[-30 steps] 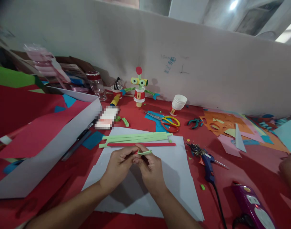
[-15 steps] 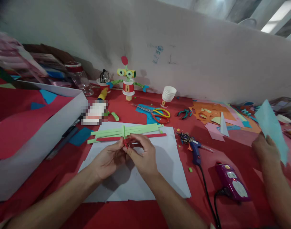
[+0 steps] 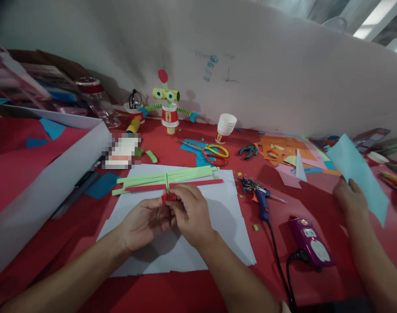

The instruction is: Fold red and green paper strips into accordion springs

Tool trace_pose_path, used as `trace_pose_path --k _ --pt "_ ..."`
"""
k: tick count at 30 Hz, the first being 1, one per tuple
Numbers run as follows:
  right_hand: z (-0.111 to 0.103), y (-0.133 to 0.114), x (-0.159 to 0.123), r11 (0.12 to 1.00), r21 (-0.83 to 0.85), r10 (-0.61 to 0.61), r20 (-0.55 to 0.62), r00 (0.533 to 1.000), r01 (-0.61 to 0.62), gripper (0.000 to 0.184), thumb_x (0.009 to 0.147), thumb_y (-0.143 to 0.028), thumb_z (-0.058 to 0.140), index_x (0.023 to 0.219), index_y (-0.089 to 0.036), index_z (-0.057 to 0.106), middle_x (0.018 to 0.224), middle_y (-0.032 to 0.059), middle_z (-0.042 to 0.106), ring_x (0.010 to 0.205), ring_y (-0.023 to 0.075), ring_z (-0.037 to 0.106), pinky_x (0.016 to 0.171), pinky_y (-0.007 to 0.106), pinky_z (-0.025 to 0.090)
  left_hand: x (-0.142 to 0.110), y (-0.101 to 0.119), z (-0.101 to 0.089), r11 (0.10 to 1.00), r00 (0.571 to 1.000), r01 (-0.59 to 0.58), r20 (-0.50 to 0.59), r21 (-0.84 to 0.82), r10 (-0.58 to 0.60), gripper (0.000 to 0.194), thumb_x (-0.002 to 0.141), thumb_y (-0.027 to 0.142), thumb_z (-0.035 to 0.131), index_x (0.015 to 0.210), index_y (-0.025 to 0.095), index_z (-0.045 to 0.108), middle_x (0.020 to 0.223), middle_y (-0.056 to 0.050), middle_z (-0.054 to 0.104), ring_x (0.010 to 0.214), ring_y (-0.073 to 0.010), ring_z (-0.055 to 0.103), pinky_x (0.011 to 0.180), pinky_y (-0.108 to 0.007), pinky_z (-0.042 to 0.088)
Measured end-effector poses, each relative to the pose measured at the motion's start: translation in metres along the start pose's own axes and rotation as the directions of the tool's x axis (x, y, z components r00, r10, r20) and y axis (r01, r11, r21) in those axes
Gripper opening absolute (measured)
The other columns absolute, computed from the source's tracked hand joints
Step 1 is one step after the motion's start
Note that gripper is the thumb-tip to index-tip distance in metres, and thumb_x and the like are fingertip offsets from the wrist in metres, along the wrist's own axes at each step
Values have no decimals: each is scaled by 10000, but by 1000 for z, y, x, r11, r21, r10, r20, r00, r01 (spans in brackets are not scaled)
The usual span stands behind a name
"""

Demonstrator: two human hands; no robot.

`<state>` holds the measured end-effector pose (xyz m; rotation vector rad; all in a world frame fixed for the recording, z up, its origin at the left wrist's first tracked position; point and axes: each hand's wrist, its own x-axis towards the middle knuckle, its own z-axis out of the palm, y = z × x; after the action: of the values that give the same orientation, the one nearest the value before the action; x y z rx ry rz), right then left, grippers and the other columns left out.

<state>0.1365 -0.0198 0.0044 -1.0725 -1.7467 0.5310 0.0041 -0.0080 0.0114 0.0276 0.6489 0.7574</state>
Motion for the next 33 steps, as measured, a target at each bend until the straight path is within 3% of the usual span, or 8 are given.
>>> trace_pose_path --k 3,5,9,15,20,25,29,33 --pt "0 0 0 997 35 75 1 997 -75 183 816 -131 547 939 -235 634 919 49 634 885 196 581 752 325 495 0 1 0 1000 1000 -4 -30 26 5 230 860 199 526 696 106 657 600 -37 625 560 -123 598 589 -245 508" --pt "1 1 1 972 156 175 36 984 -179 133 829 -185 554 930 -230 626 893 39 606 786 171 574 675 299 499 0 3 -1 998 999 -24 -44 57 26 186 831 193 571 696 100 660 617 -42 634 566 -126 601 595 -247 513" --pt "4 2 1 838 407 310 194 931 -364 147 862 -273 531 983 -223 598 892 24 557 584 99 507 526 246 472 2 6 -3 992 997 -72 -19 108 75 122 801 167 615 729 92 677 654 -55 650 581 -125 603 615 -245 523" --pt "6 3 -1 926 287 255 4 967 -245 329 772 -233 671 1091 -274 598 1058 44 586 931 183 578 818 334 506 6 1 -6 979 978 -201 -46 17 202 78 787 122 634 720 118 674 661 -16 626 575 -77 568 596 -180 500" --pt "6 2 1 944 212 271 -70 960 -252 80 814 -228 614 865 -224 676 917 50 607 851 174 601 731 294 517 9 -5 -7 951 955 -294 -5 95 296 89 716 199 727 700 132 670 651 3 602 598 -77 549 604 -177 488" --pt "4 1 3 933 233 295 -68 953 -273 100 807 -200 603 853 -218 690 917 46 621 859 168 606 733 279 507 8 0 -7 936 950 -301 -33 182 311 120 627 174 777 668 122 677 644 -2 609 608 -80 545 613 -182 472" --pt "3 1 4 890 254 399 -39 916 -377 115 794 -202 591 819 -216 703 930 38 620 875 166 603 730 270 497 6 2 -4 916 941 -295 -86 272 328 117 607 179 776 617 122 674 609 -8 611 599 -92 546 606 -199 461" --pt "2 3 5 847 261 485 -21 874 -464 107 784 -223 589 804 -211 693 902 24 612 846 158 594 675 245 489 6 1 -4 885 940 -310 -29 347 341 123 639 219 764 678 120 701 645 -18 636 619 -97 553 633 -212 459"
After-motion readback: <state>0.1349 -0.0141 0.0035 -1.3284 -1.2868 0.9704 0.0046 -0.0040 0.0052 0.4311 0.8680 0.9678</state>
